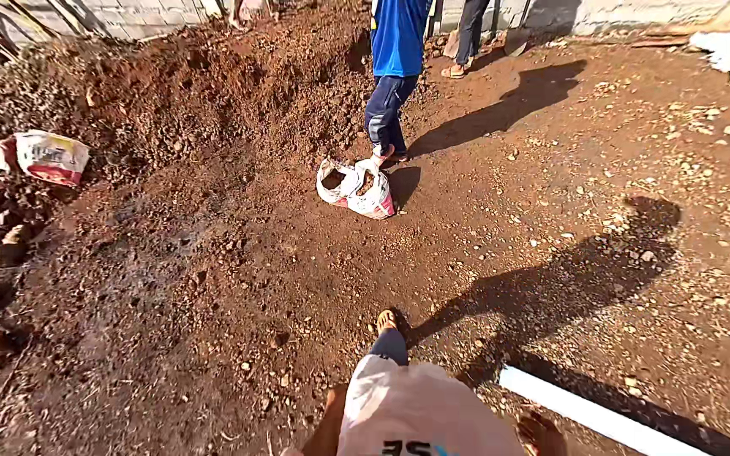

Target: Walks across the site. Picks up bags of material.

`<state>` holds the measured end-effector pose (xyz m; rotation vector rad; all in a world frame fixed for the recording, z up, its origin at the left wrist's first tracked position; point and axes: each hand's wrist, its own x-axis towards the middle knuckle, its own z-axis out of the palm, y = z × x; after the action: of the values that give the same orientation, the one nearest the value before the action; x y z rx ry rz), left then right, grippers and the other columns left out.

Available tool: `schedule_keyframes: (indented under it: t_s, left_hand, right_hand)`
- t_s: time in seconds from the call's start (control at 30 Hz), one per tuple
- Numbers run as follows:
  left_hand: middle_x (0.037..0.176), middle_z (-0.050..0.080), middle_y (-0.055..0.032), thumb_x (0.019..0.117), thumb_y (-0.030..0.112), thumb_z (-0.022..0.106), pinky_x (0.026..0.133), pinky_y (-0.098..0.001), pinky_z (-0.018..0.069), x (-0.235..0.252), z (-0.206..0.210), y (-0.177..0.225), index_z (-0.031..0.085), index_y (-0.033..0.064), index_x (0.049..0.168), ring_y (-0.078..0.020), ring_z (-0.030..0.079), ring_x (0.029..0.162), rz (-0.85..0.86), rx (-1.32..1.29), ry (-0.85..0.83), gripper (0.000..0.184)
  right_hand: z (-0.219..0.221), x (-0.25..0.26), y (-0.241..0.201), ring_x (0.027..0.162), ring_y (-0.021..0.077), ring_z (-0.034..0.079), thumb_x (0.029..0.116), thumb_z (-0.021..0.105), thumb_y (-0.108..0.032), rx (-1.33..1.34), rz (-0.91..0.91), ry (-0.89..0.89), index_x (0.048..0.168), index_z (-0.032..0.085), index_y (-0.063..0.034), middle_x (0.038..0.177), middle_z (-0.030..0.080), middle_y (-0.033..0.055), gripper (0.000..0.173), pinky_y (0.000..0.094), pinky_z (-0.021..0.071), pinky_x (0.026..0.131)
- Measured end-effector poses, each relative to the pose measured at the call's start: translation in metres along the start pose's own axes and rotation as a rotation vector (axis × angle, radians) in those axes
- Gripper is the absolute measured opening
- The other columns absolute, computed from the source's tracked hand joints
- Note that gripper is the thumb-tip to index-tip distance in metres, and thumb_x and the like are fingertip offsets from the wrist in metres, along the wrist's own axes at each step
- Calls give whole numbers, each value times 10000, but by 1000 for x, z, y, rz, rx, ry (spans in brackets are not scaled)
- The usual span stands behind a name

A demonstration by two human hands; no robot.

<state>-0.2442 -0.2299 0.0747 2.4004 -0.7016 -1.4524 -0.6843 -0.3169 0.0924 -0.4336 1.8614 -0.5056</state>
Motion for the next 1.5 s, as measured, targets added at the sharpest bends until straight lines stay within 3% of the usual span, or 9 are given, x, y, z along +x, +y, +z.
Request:
schedule_keyframes:
  t_s: [0.23, 0.37, 0.77, 0.93, 1.03, 1.13, 1.23, 1.37, 1.5]
  left_hand:
    - [1290, 653, -252, 1065, 260, 560, 1062, -550, 465, 135, -25, 84, 638, -14, 1312, -379, 617, 1222, -91, -177, -108, 378]
    - [1200, 645, -233, 1051, 118, 526, 818, -419, 562, 192, -53, 141, 504, -13, 1416, -274, 663, 954, -165, -602, -66, 388]
    - [1268, 624, -244, 1084, 199, 499, 862, -444, 560, 265, -90, 227, 510, -17, 1411, -302, 663, 1019, -381, -614, 126, 392]
    - [1132, 630, -203, 1083, 206, 505, 748, -383, 552, 250, -50, 303, 506, -8, 1389, -236, 631, 861, -528, -780, 276, 373]
    - [1335, 614, -268, 1089, 219, 512, 1064, -482, 460, 238, -35, 385, 583, -63, 1347, -348, 600, 1236, -546, -401, 148, 388]
    - [1337, 606, -307, 1100, 233, 469, 1102, -576, 400, 253, -38, 436, 619, -48, 1316, -443, 555, 1293, -435, -179, 121, 385]
    - [1320, 646, -235, 1078, 214, 526, 1085, -505, 457, 264, -50, 448, 603, 2, 1367, -344, 618, 1238, -411, -505, 245, 367]
    - [1147, 682, -193, 1053, 148, 527, 846, -388, 561, 294, -47, 462, 559, -26, 1349, -213, 674, 941, -452, -1040, 454, 345]
    - [1271, 651, -235, 1059, 172, 558, 1028, -462, 485, 320, -32, 474, 587, -40, 1341, -306, 635, 1162, -546, -1057, 348, 354]
  right_hand:
    - [24, 34, -94, 1007, 289, 667, 1057, 507, -79, 78, -53, 162, 1501, 387, 7, 1318, 585, 264, 468, 440, 563, 842]
    - [43, 45, -149, 963, 274, 675, 1058, 527, -96, 60, -68, 194, 1462, 441, -3, 1249, 622, 244, 423, 429, 563, 792]
    - [78, 160, -263, 1078, 324, 650, 1063, 500, -27, -37, 146, 168, 1488, 393, 14, 1351, 572, 288, 440, 458, 537, 901]
    - [93, 277, -396, 908, 221, 644, 1052, 505, -63, -59, 71, 35, 1499, 384, -12, 1244, 607, 225, 466, 378, 550, 775]
    - [114, 330, -521, 953, 236, 657, 1057, 508, -91, -101, -43, -54, 1513, 371, -31, 1265, 602, 220, 480, 386, 557, 790]
    - [143, 365, -642, 1027, 266, 677, 1080, 474, -116, -195, -222, -127, 1521, 355, -10, 1306, 601, 244, 470, 414, 571, 856]
    - [167, 395, -729, 981, 226, 678, 1076, 469, -96, -270, -381, -190, 1518, 355, 7, 1289, 591, 226, 468, 373, 588, 841]
    - [217, 416, -803, 1010, 251, 687, 1066, 510, -66, -286, -386, -173, 1503, 401, -21, 1299, 605, 238, 452, 390, 581, 827]
    - [273, 390, -825, 1019, 257, 680, 1071, 509, -73, -342, -396, -186, 1500, 396, -28, 1315, 590, 237, 445, 395, 575, 840]
